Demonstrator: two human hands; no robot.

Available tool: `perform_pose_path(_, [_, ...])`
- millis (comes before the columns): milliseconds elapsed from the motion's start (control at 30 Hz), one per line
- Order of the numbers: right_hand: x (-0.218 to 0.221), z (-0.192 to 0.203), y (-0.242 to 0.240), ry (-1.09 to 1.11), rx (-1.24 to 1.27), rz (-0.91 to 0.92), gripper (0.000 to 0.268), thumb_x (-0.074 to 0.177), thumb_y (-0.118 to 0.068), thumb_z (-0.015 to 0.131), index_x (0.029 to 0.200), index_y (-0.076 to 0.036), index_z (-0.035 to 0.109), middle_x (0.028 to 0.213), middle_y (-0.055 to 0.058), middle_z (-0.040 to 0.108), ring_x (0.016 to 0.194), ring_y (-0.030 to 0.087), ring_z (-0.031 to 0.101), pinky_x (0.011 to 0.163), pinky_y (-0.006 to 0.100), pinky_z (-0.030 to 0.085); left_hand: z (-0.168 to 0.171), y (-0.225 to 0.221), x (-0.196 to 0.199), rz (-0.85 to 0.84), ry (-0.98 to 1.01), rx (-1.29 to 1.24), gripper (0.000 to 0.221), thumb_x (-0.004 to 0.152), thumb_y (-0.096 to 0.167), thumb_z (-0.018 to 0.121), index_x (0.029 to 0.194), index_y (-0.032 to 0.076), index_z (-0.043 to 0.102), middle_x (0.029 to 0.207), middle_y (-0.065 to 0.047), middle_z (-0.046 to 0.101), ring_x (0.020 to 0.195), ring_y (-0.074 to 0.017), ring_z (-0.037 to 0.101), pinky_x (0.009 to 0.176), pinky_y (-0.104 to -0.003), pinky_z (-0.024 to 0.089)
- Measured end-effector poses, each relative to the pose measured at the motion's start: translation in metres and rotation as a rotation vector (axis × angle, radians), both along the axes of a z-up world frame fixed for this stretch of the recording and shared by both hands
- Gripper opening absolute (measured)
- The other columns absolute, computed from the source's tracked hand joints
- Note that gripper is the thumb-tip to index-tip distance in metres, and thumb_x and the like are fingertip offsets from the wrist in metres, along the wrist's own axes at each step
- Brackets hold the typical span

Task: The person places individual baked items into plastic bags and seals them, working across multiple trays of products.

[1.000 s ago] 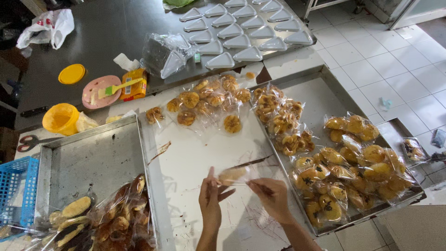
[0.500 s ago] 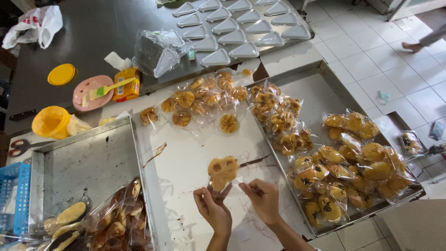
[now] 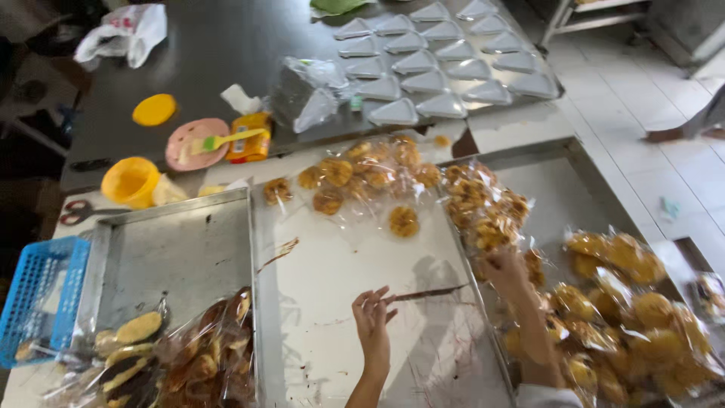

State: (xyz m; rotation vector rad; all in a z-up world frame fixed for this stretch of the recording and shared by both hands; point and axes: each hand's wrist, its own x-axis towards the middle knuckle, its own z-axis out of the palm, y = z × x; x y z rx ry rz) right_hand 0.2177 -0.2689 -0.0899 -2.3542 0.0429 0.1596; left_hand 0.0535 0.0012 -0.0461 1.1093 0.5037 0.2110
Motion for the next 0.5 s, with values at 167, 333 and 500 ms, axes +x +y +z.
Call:
perform_pose_path(167, [0.022, -0.041, 0.119, -0.09, 0.188, 0.217, 0.029, 0.09, -0.035, 0.074, 0.1, -0.007, 0.077, 0.079, 0.006, 0.076, 0.066, 0.015, 0.068, 0.06, 0.033, 0.052, -0.023, 0.038, -0.029, 0.136, 0.028, 0.002, 0.025, 0.101, 0.019, 0.051, 0.124, 0.008, 0.05, 0.13, -0.013, 0.067, 0.112, -0.0254, 0.068, 0.09, -0.039, 0.056])
perform_pose_path(333, [0.049, -0.031, 0.346, 0.056, -0.025, 0.477, 0.056, 0.086, -0.044, 0.078, 0.132, -0.017, 0.061, 0.067, 0.011, 0.067, 0.069, 0.028, 0.067, 0.061, 0.041, 0.048, -0.084, 0.069, -0.053, 0.278, 0.249, -0.024, 0.025, 0.099, 0.023, 0.052, 0.116, 0.005, 0.055, 0.123, -0.016, 0.071, 0.106, -0.0309, 0.072, 0.087, -0.045, 0.058])
perform_pose_path(500, [0.097, -0.015, 0.476, -0.379, -0.39, 0.576, 0.067, 0.09, -0.035, 0.071, 0.149, -0.013, 0.05, 0.076, 0.013, 0.071, 0.07, 0.03, 0.072, 0.063, 0.046, 0.056, -0.112, 0.122, -0.068, 0.336, 0.151, -0.472, 0.044, 0.079, 0.032, 0.064, 0.109, 0.0, 0.057, 0.116, -0.027, 0.073, 0.095, -0.0445, 0.074, 0.074, -0.059, 0.058])
